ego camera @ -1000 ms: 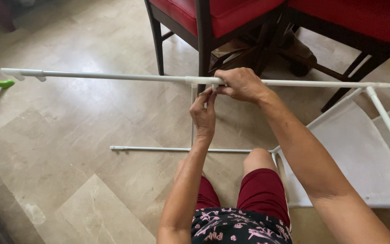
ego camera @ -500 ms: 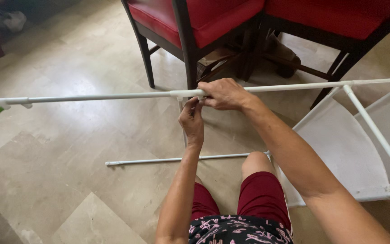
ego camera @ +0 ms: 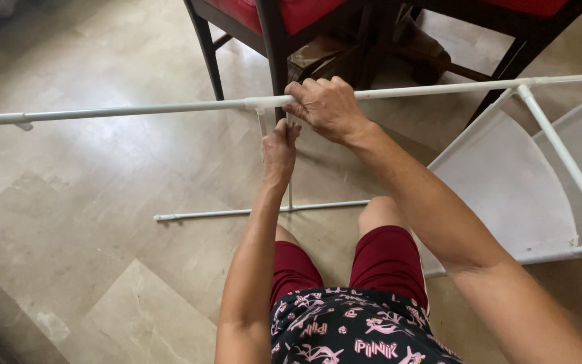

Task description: The person assembles a white PVC furniture frame by connecting vertical and horizontal pipes with elbow and T-joints. They insert pipes into connectors, adjust alignment, and secure the structure while kneeling on the floor.

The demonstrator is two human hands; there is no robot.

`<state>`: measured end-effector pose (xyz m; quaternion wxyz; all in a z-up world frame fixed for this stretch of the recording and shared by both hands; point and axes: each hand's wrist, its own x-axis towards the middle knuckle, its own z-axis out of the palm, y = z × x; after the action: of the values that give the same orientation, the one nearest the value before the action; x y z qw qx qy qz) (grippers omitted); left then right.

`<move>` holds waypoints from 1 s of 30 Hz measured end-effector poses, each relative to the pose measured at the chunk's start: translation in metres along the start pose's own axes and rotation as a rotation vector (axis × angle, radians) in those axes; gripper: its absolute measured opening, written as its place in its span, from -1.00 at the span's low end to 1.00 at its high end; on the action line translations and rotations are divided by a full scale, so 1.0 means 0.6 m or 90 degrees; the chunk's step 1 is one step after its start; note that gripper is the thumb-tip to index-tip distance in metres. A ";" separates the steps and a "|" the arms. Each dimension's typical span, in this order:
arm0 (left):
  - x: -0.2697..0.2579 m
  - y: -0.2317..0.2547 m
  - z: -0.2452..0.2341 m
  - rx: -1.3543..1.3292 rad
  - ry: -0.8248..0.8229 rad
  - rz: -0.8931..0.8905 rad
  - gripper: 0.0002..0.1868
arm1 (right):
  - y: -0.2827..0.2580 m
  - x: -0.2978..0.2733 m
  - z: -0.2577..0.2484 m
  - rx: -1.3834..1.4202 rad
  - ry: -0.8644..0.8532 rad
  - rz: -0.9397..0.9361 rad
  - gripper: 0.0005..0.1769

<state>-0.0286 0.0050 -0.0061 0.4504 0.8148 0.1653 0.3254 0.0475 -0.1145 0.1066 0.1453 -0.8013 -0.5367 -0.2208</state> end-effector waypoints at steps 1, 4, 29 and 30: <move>-0.001 -0.002 0.002 -0.027 0.019 0.009 -0.73 | -0.001 -0.001 -0.002 0.018 0.013 0.005 -0.66; -0.013 -0.009 0.013 -0.049 0.055 0.000 -0.72 | 0.002 -0.003 -0.007 0.079 0.055 -0.019 -0.68; 0.010 -0.026 0.049 -0.232 0.224 0.052 -0.78 | 0.005 0.040 -0.011 0.065 -0.119 0.073 -0.66; 0.009 -0.031 0.056 -0.181 0.234 0.051 -0.78 | 0.006 0.037 -0.009 0.054 -0.121 0.077 -0.66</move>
<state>-0.0012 -0.0030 -0.0323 0.5099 0.6760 0.1645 0.5058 0.0568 -0.1005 0.1224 0.1404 -0.8426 -0.5078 -0.1118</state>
